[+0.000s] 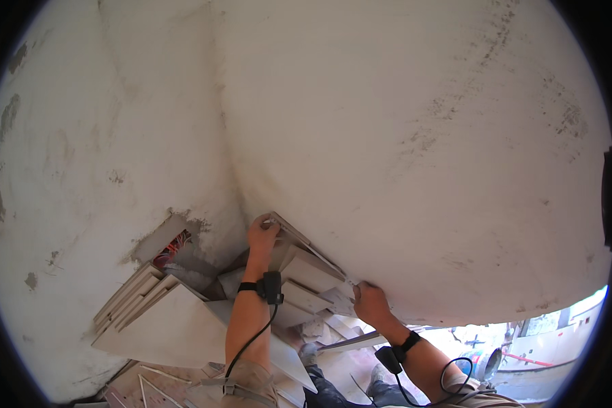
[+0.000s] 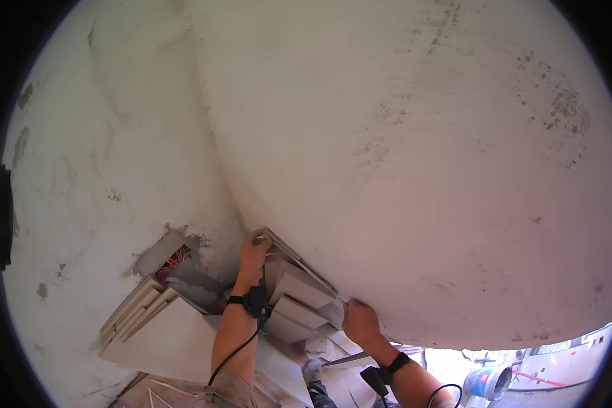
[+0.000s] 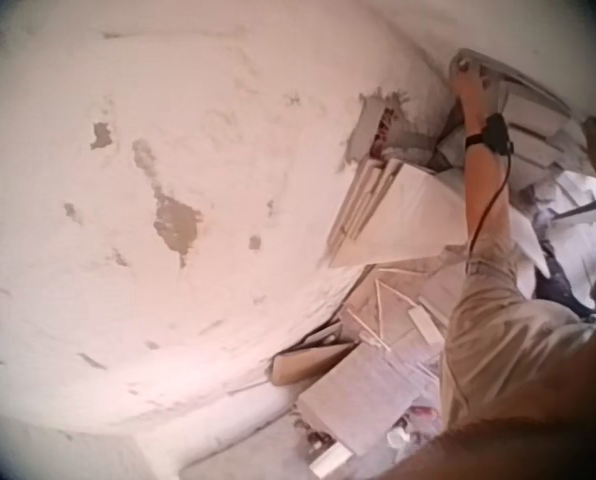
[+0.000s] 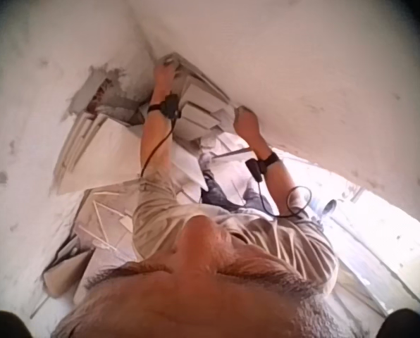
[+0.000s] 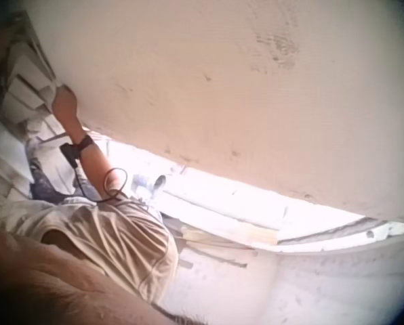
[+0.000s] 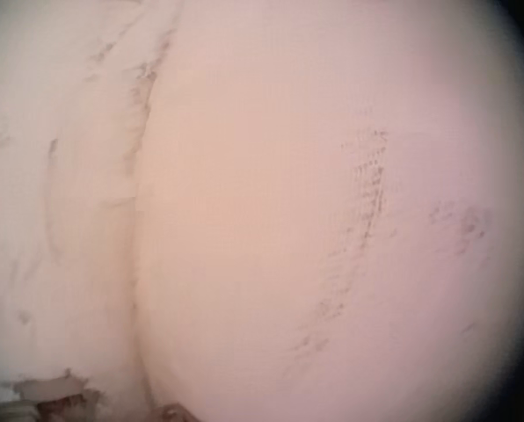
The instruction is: The recorder measures a wall area and then uses a manual tile cutter to score and snap a ceramic tile.
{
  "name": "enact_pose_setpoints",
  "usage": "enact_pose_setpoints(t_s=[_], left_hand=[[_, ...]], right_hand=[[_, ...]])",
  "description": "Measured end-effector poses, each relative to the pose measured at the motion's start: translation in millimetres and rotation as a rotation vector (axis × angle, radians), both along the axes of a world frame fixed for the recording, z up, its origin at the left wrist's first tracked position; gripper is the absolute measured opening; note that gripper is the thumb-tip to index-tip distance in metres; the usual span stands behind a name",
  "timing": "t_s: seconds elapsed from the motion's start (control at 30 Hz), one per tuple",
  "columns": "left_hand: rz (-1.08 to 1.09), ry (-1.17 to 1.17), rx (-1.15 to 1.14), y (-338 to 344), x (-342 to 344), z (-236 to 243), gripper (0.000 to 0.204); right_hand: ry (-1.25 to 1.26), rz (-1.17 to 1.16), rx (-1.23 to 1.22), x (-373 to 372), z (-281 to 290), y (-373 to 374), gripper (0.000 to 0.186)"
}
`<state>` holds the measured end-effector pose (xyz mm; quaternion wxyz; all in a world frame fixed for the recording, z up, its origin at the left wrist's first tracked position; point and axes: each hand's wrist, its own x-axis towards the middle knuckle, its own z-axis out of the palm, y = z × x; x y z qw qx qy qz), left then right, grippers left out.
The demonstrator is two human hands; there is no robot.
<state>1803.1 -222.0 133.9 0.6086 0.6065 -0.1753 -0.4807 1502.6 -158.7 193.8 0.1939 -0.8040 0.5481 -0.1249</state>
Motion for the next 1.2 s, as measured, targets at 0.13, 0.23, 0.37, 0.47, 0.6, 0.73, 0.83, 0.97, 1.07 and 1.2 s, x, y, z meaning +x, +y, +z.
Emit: enact_pose_setpoints(t_s=[0.13, 0.23, 0.37, 0.47, 0.6, 0.73, 0.83, 0.97, 1.07, 1.2], left_hand=[[0.022, -0.065, -0.001, -4, 2, 2, 0.043], [0.038, -0.150, 0.021, -12, 4, 1, 0.040], [0.061, -0.251, 0.005, -17, 2, -2, 0.036], [0.067, -0.269, -0.041, -16, 1, -8, 0.036], [0.077, -0.248, -0.053, -12, -1, -10, 0.036], [0.058, -0.250, -0.076, -8, -2, -9, 0.038], [0.058, -0.243, -0.090, -6, -2, -11, 0.038], [0.046, -0.261, -0.104, -4, -1, -10, 0.037], [0.042, -0.271, -0.094, -4, -2, -6, 0.037], [0.020, -0.362, -0.103, -5, 3, -20, 0.039]], right_hand=[[0.015, 0.043, -0.013, 1, -7, -4, 0.016], [0.002, 0.051, -0.005, -1, -10, -10, 0.015], [0.001, 0.075, 0.088, -4, -8, -15, 0.018], [-0.060, 0.021, 0.188, -4, -12, -14, 0.020], [-0.044, -0.010, 0.169, 0, -6, -12, 0.019], [-0.018, 0.034, 0.081, -2, -5, -9, 0.019], [-0.030, 0.029, 0.076, -1, -4, -8, 0.019], [-0.041, 0.027, 0.048, -1, -6, -8, 0.018], [-0.035, 0.029, 0.019, -1, -6, -8, 0.018], [-0.014, 0.034, 0.012, 1, -6, -7, 0.019]])
